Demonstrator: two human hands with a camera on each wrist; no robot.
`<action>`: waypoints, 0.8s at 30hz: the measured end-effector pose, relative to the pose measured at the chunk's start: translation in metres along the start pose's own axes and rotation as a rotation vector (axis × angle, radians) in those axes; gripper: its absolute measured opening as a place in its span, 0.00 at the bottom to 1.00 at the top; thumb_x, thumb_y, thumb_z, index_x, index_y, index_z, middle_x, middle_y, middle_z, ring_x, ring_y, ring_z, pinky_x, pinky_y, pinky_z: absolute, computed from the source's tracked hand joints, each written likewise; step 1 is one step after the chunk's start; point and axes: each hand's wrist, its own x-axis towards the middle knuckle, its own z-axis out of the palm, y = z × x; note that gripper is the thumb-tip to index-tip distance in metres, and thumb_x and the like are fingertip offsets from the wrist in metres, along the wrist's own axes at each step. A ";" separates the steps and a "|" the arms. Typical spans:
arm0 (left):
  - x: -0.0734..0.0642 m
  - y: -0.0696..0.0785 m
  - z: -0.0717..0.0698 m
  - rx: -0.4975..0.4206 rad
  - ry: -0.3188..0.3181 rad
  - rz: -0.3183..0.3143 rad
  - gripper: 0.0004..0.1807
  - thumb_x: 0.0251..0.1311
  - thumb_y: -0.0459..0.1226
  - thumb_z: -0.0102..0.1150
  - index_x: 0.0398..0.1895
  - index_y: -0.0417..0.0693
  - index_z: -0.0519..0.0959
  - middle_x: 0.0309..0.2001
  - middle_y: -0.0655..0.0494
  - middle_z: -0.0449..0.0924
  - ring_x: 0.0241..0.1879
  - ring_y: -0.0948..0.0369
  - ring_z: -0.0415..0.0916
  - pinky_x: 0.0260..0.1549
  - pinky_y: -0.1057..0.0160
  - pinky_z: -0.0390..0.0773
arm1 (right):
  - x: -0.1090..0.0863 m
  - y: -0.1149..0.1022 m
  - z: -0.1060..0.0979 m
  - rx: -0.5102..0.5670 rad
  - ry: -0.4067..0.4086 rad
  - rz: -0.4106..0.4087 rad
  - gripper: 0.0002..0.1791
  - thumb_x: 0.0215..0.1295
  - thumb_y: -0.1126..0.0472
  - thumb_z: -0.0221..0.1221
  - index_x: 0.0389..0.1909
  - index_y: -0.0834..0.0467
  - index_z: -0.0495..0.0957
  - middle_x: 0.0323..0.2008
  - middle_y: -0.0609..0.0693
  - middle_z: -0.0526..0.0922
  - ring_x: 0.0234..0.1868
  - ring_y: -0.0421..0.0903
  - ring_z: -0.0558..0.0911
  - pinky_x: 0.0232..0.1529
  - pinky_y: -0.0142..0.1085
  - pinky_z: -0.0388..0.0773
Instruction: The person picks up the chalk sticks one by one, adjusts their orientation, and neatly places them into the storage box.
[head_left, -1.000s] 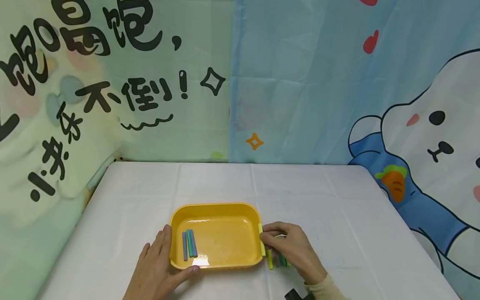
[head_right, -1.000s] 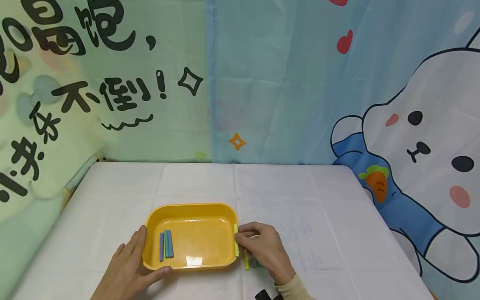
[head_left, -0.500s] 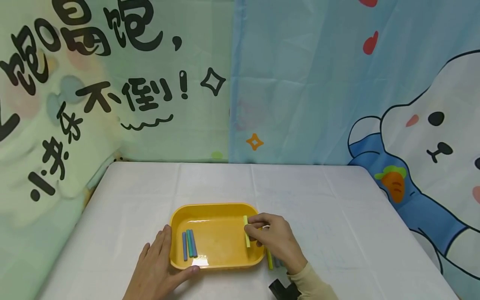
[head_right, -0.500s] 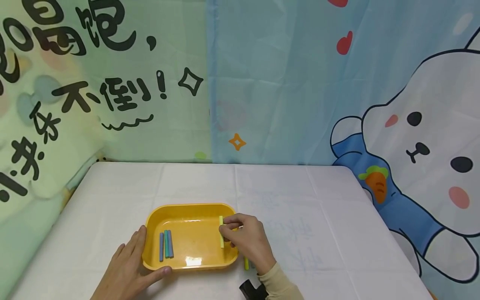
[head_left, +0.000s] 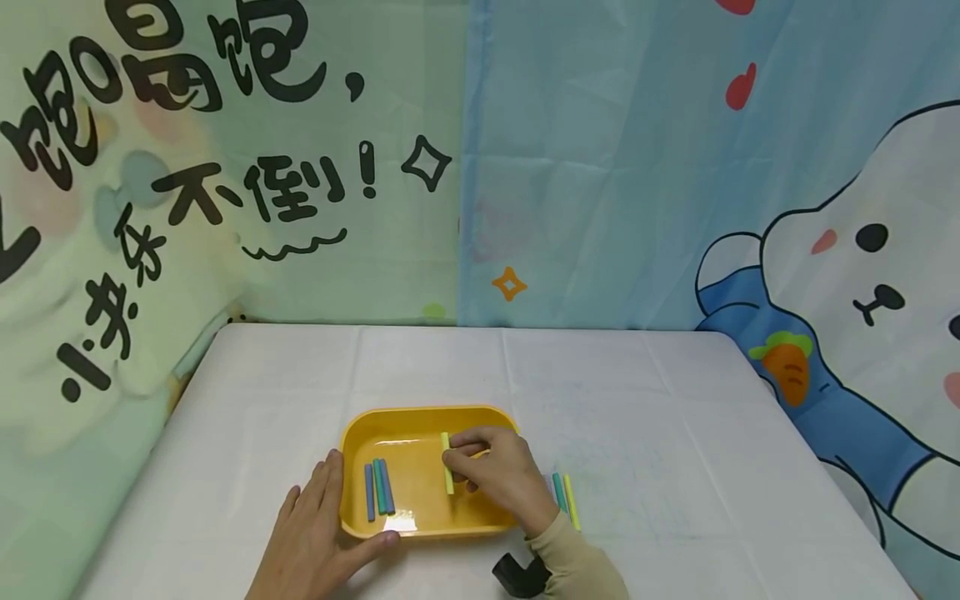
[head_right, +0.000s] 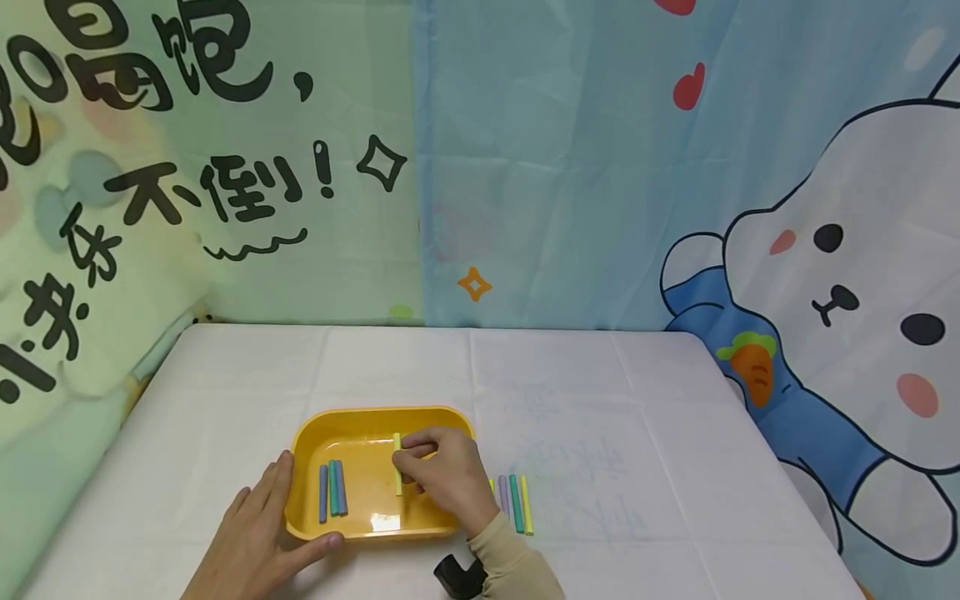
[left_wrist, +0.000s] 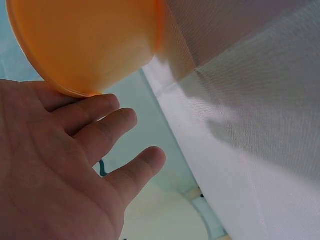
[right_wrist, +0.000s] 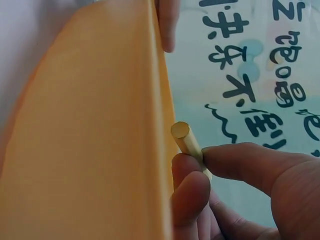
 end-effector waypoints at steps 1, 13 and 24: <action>0.000 0.000 0.000 0.002 0.003 0.003 0.74 0.45 0.81 0.52 0.80 0.34 0.47 0.77 0.37 0.54 0.75 0.42 0.55 0.72 0.35 0.52 | 0.001 0.000 0.003 -0.003 -0.002 -0.001 0.15 0.61 0.60 0.67 0.46 0.65 0.84 0.34 0.54 0.86 0.28 0.53 0.86 0.32 0.43 0.86; 0.000 -0.001 0.001 -0.002 0.009 0.019 0.73 0.46 0.80 0.54 0.80 0.33 0.48 0.77 0.36 0.55 0.75 0.42 0.56 0.71 0.34 0.53 | 0.014 -0.003 0.033 -0.037 -0.024 0.026 0.13 0.59 0.59 0.69 0.41 0.62 0.85 0.31 0.50 0.86 0.24 0.50 0.85 0.30 0.43 0.86; -0.001 -0.002 0.000 0.018 0.017 0.036 0.73 0.46 0.81 0.50 0.79 0.32 0.50 0.77 0.36 0.55 0.74 0.42 0.58 0.70 0.34 0.55 | 0.021 -0.009 0.053 -0.092 -0.047 0.030 0.11 0.55 0.63 0.70 0.39 0.64 0.85 0.27 0.48 0.87 0.24 0.45 0.85 0.27 0.34 0.83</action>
